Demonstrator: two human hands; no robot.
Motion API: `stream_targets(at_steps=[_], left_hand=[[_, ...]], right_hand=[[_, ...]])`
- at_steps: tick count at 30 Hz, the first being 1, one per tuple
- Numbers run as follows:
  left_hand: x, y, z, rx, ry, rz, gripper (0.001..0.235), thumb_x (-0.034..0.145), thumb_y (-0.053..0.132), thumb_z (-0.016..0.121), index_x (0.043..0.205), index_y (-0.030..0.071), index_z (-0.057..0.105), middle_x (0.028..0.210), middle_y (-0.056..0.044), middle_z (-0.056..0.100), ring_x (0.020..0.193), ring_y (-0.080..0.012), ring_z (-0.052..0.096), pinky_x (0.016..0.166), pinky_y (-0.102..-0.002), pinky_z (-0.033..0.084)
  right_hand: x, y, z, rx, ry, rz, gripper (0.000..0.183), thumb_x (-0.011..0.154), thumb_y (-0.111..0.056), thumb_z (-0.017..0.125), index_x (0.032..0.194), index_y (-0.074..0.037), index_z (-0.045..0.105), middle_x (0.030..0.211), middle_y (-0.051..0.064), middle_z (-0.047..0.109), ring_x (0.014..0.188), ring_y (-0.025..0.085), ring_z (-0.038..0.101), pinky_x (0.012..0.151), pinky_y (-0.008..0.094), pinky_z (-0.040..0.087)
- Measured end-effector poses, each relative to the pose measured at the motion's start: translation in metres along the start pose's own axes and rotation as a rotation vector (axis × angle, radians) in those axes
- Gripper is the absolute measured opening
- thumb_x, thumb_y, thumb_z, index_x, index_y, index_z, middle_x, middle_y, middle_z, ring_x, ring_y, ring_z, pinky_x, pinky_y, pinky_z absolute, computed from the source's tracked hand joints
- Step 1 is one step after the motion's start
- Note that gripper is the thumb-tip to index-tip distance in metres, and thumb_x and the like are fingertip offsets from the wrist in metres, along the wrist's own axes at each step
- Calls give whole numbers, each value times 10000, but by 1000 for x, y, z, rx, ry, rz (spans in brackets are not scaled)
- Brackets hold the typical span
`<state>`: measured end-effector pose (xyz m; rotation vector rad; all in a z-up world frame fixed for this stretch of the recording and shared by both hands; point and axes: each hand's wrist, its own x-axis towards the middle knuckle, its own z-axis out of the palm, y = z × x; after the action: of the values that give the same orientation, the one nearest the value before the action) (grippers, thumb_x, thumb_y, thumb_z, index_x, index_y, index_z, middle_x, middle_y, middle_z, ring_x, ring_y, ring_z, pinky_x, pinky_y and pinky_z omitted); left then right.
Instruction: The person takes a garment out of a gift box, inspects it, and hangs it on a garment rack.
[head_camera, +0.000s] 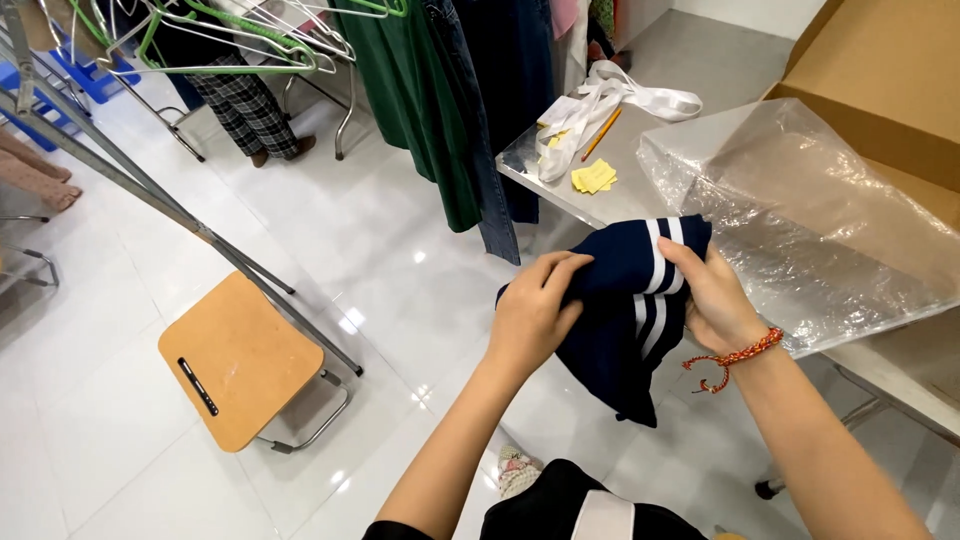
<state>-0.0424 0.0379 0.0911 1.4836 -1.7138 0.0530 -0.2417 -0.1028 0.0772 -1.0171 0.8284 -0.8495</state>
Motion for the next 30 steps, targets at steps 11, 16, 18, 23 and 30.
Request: stream_targets(at_steps=[11, 16, 18, 23, 30], left_hand=[[8, -51, 38, -736, -117, -586, 325, 1112, 232, 664, 1053, -86, 687, 833, -129, 648, 815, -121, 525, 716, -294, 459], [11, -39, 28, -1113, -258, -672, 337, 1029, 242, 619, 1206, -31, 707, 1011, -19, 748, 883, -53, 658, 801, -213, 527], [9, -37, 30, -1138, -282, -708, 342, 1024, 237, 622, 1208, -37, 709, 1016, -25, 752, 885, -59, 663, 807, -212, 528], [10, -32, 35, -1167, -202, -903, 313, 1015, 225, 610, 1221, 8, 702, 983, -11, 764, 871, -65, 690, 784, -220, 537], [6, -47, 31, -1208, -254, -894, 210, 1018, 235, 613, 1211, 152, 606, 929, -79, 698, 806, -140, 628, 662, -311, 479]], right_hand=[[-10, -8, -16, -464, -244, -384, 1128, 732, 43, 780, 1658, -169, 173, 1608, 104, 395, 1420, 182, 442, 1151, 369, 370], [-9, -20, -17, -566, -246, -473, 1220, 702, -28, 811, 1674, -252, 108, 1603, 113, 425, 1175, 188, 561, 1023, 327, 473], [-15, -27, -7, -622, -270, -544, 1183, 711, -67, 845, 1676, -234, 182, 1670, 92, 364, 1079, 178, 574, 949, 316, 500], [-26, -40, 23, -774, -339, -826, 312, 837, -140, 764, 1130, -88, 668, 1191, 85, 732, 1226, 156, 631, 1035, 315, 491], [-4, -21, 25, -739, 39, -637, 259, 1013, -258, 717, 1103, -16, 706, 907, 33, 738, 826, 75, 651, 743, 227, 526]])
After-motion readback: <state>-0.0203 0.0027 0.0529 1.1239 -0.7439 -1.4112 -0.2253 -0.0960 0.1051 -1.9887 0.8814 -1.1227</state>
